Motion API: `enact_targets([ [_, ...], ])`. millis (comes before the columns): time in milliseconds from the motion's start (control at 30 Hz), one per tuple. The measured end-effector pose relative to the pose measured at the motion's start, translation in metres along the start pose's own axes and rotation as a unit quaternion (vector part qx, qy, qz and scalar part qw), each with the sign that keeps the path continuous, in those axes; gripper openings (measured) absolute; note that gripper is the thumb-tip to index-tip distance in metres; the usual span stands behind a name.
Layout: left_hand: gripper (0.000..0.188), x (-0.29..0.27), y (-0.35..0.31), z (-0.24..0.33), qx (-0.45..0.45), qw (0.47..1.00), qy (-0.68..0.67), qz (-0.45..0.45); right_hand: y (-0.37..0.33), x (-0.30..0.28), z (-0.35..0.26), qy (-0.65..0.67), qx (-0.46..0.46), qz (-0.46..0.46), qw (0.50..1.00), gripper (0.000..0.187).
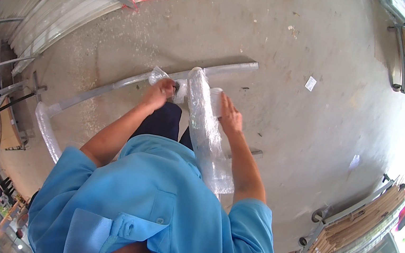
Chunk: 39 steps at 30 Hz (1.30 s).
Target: The person picks up a roll of bubble wrap and wraps it around a long metal frame. They then use a roll of clear plastic wrap to cover the bubble-wrapped frame, rolling it tightly along the length of the frame.
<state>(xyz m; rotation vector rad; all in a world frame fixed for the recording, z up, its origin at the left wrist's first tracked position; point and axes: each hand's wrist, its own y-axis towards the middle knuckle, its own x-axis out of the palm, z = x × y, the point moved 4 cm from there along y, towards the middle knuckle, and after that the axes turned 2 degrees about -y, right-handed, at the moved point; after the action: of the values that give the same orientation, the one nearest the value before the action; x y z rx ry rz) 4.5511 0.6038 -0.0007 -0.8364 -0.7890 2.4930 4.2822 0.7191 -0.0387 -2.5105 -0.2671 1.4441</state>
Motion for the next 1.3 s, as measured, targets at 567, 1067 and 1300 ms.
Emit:
enact_targets([
  [567,0.063,-0.015,-0.024,-0.039,-0.061,0.979,-0.054,-0.185,-0.047,-0.095,-0.031,0.38,0.216,-0.058,0.897,0.052],
  [1067,0.038,-0.114,-0.124,0.052,-0.052,0.949,-0.242,-0.194,-0.057,-0.103,-0.094,0.25,0.172,0.082,0.949,0.023],
  [1300,0.035,-0.083,-0.153,0.128,-0.04,0.95,-0.231,-0.205,-0.082,-0.181,-0.207,0.009,-0.225,0.082,0.971,0.078],
])
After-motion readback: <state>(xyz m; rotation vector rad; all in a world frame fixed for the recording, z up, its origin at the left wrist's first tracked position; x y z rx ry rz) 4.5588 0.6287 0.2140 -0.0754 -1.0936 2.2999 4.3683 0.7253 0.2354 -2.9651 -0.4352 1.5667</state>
